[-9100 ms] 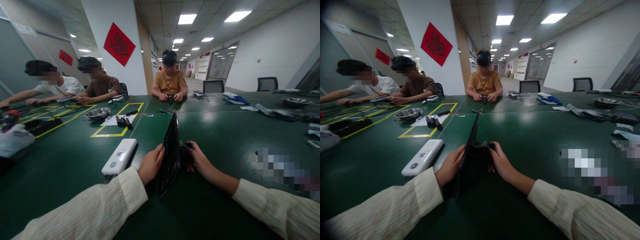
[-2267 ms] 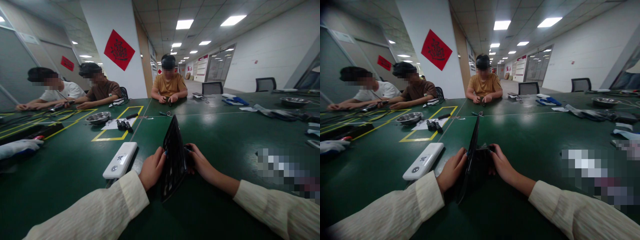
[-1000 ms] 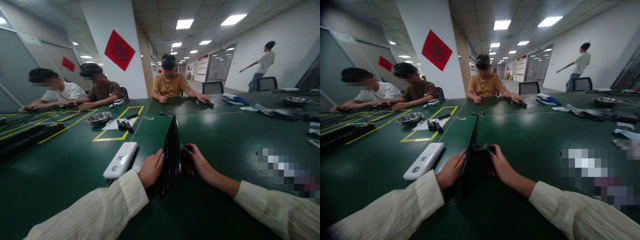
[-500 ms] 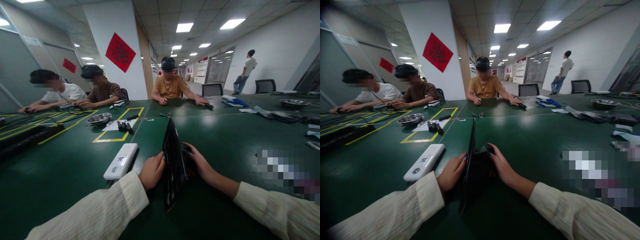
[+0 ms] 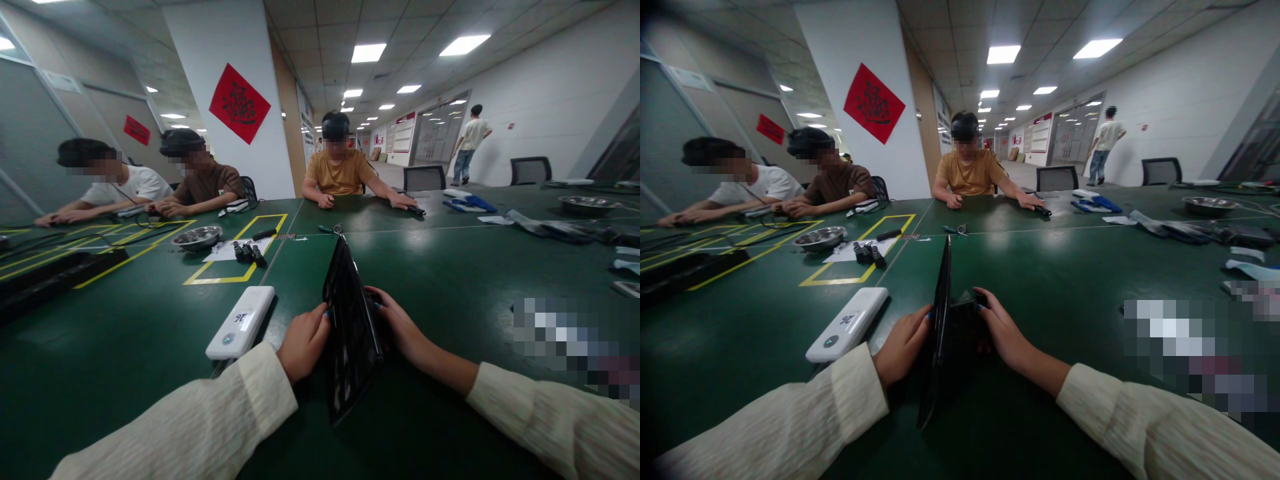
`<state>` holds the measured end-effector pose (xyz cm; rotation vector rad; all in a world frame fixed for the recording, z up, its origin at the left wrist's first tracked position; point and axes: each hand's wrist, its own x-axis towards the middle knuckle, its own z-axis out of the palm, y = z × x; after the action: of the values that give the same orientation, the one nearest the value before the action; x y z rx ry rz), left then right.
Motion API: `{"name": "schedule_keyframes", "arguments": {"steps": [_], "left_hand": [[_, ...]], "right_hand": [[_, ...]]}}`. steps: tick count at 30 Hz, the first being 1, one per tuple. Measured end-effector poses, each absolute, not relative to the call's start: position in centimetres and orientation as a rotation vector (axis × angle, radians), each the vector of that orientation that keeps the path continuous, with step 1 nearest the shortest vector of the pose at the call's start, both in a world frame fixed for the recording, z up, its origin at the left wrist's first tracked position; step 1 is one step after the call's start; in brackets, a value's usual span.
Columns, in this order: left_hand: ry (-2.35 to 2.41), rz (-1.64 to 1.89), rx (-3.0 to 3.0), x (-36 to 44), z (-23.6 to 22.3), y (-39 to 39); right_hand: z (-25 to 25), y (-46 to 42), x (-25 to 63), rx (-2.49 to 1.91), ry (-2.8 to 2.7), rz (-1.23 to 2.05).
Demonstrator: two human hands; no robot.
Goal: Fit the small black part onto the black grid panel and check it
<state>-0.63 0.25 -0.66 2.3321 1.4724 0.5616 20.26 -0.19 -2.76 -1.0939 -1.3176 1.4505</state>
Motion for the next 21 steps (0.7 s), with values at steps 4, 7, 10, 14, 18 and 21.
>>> {"name": "schedule_keyframes", "arguments": {"steps": [4,7,10,14,18,21], "left_hand": [[1.421,0.542,2.345,-0.66,-0.22,0.28],[1.422,0.485,2.389,-0.67,-0.06,0.23],[1.478,0.456,2.465,-0.64,-0.38,0.16],[1.581,0.404,2.558,-0.53,-0.81,0.04],[1.631,0.308,2.565,-0.36,-0.57,-0.07],[1.648,0.284,2.543,-0.24,-0.34,-0.08]], "right_hand": [[-2.94,-0.13,20.23,-1.081,-1.313,1.451],[-3.16,-0.12,20.33,-1.084,-1.35,1.43],[-3.27,-0.14,20.41,-1.095,-1.377,1.406],[-3.21,-0.18,20.38,-1.115,-1.367,1.381],[-3.19,-0.2,20.33,-1.098,-1.379,1.379],[-3.15,-0.22,20.27,-1.092,-1.386,1.376]]}}
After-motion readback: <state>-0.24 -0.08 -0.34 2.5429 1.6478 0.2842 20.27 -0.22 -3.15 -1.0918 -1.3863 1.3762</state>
